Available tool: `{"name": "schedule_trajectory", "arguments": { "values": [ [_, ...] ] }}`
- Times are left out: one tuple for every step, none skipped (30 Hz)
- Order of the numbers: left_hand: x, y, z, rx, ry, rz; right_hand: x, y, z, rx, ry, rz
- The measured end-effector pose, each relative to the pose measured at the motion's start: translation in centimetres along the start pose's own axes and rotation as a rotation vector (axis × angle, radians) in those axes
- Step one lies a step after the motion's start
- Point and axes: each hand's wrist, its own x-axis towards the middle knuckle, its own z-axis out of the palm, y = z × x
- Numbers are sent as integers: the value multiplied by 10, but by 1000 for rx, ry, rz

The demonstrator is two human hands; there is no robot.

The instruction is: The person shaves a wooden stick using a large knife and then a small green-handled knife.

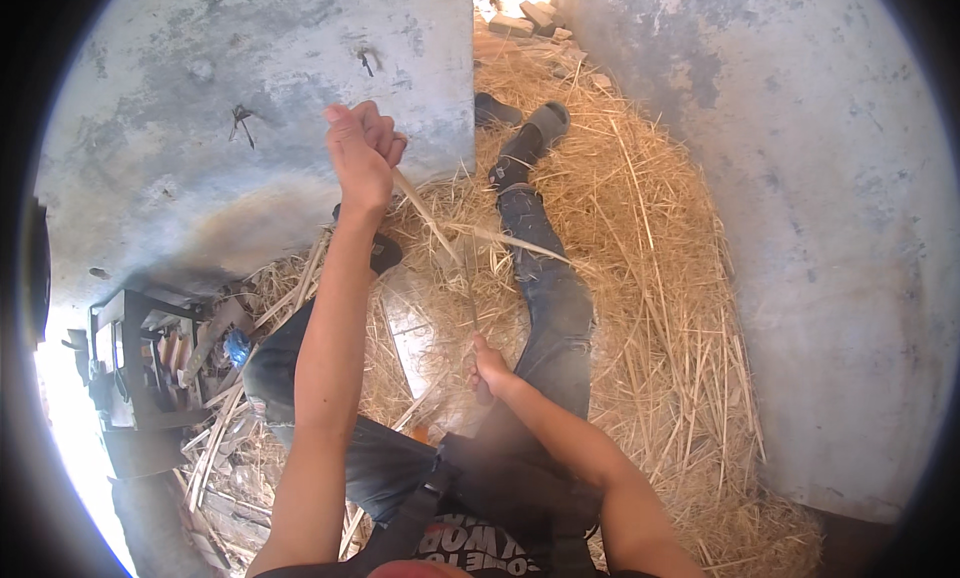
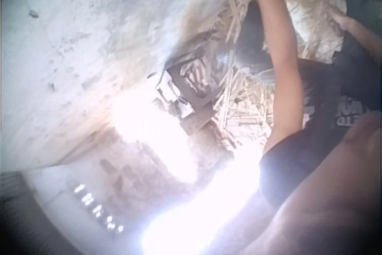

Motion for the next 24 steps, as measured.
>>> {"name": "schedule_trajectory", "arguments": {
  "values": [
    [0,0,-6,3,23,-9,-3,-5,-1,98,-66,83],
    [1,0,-13,-1,54,-7,-5,-13,-3,196,-132,166],
    [4,3,-19,-9,88,4,-10,-23,-5,288,-197,242],
    [6,4,-23,-18,122,14,-9,-24,-11,343,-264,245],
    [5,4,-24,-8,141,15,-8,-23,-18,397,-331,248],
    [3,5,-25,5,159,20,-10,-27,-21,449,-404,251],
    [2,6,-26,18,177,24,-12,-30,-23,438,-401,230],
    [3,5,-24,-14,224,90,-15,-32,-25,428,-398,209],
    [1,3,-22,8,276,124,-24,-33,-24,424,-393,197],
    [-1,2,-22,30,328,158,-40,-40,-18,319,-343,91],
    [-3,1,-24,57,383,195,-64,-55,-9,209,-295,-13],
    [-4,0,-22,58,395,205,-87,-71,-5,147,-279,-133],
    [-5,-2,-19,58,405,210,-111,-87,-1,86,-252,-252],
    [-7,-3,-17,60,418,216,-133,-103,3,63,-268,-384],
    [-7,-5,-12,70,405,231,-151,-115,7,41,-287,-519],
    [-8,-6,-7,80,391,245,-168,-123,9,93,-363,-657],
    [-9,-8,-2,92,377,263,-181,-130,12,146,-443,-798],
    [-8,-10,2,126,365,265,-188,-134,13,199,-521,-940],
    [-9,-11,6,160,354,267,-184,-129,16,179,-470,-1005],
    [-9,-13,10,194,344,269,-177,-117,22,158,-419,-1070],
    [-9,-16,15,196,328,282,-170,-105,24,138,-360,-1138],
    [-10,-18,17,204,317,297,-166,-93,26,24,-274,-935],
    [-10,-19,17,212,306,313,-154,-82,21,73,-335,-628],
    [-13,-18,18,210,280,287,-138,-74,10,122,-383,-324]
  ]
}}
